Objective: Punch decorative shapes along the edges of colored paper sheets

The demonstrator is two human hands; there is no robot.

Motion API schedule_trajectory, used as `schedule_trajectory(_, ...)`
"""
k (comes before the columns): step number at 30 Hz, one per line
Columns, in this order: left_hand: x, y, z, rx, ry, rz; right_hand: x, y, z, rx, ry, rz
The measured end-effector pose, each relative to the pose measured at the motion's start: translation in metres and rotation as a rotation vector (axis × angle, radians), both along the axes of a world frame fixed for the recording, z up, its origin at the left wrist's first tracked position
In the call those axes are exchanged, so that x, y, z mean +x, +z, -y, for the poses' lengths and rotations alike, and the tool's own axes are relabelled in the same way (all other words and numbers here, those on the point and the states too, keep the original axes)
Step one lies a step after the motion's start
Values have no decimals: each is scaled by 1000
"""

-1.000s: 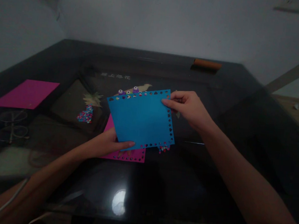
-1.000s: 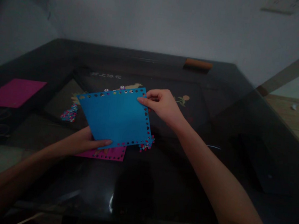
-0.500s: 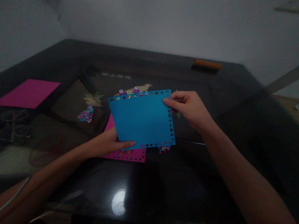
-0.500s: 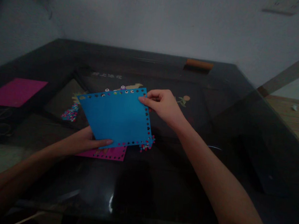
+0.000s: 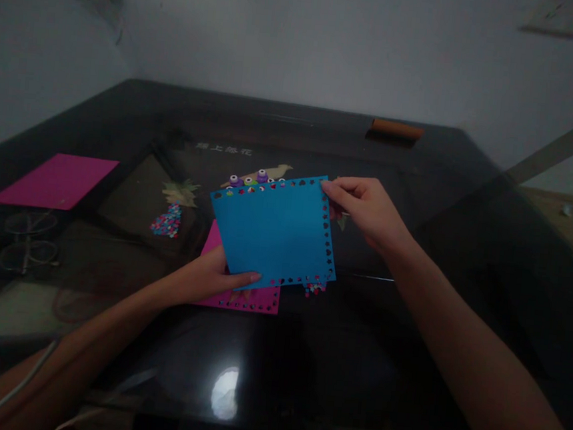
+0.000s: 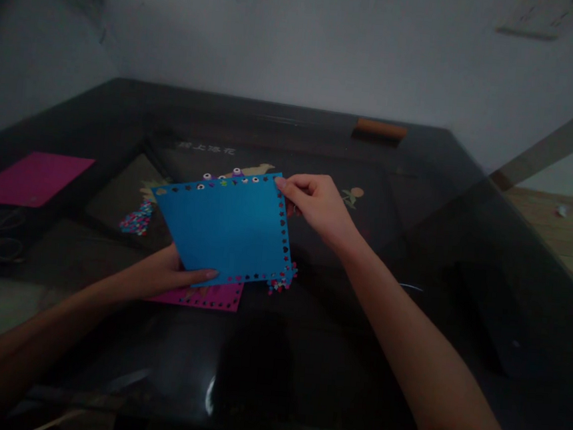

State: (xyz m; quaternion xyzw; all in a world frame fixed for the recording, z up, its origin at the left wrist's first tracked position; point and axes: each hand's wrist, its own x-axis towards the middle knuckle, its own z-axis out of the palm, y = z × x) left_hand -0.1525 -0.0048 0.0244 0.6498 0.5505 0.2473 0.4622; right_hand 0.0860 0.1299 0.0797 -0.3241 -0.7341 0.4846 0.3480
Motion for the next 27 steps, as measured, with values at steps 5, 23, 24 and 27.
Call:
schedule_trajectory(5, -1, 0, 0, -57, -27, 33, 1, -2, -4, -57, -54, -37)
schedule_trajectory(23, -12, -3, -19, 47, 141, 138, -4, -11, -5, -123, -62, -72)
schedule_trajectory(24, -13, -2, -20, 53, 142, 147, -5, -13, -4, -122, -68, -79)
schedule_trajectory(27, -14, -2, -21, 116, 233, 193, -8, -18, -2, -135, -75, -93)
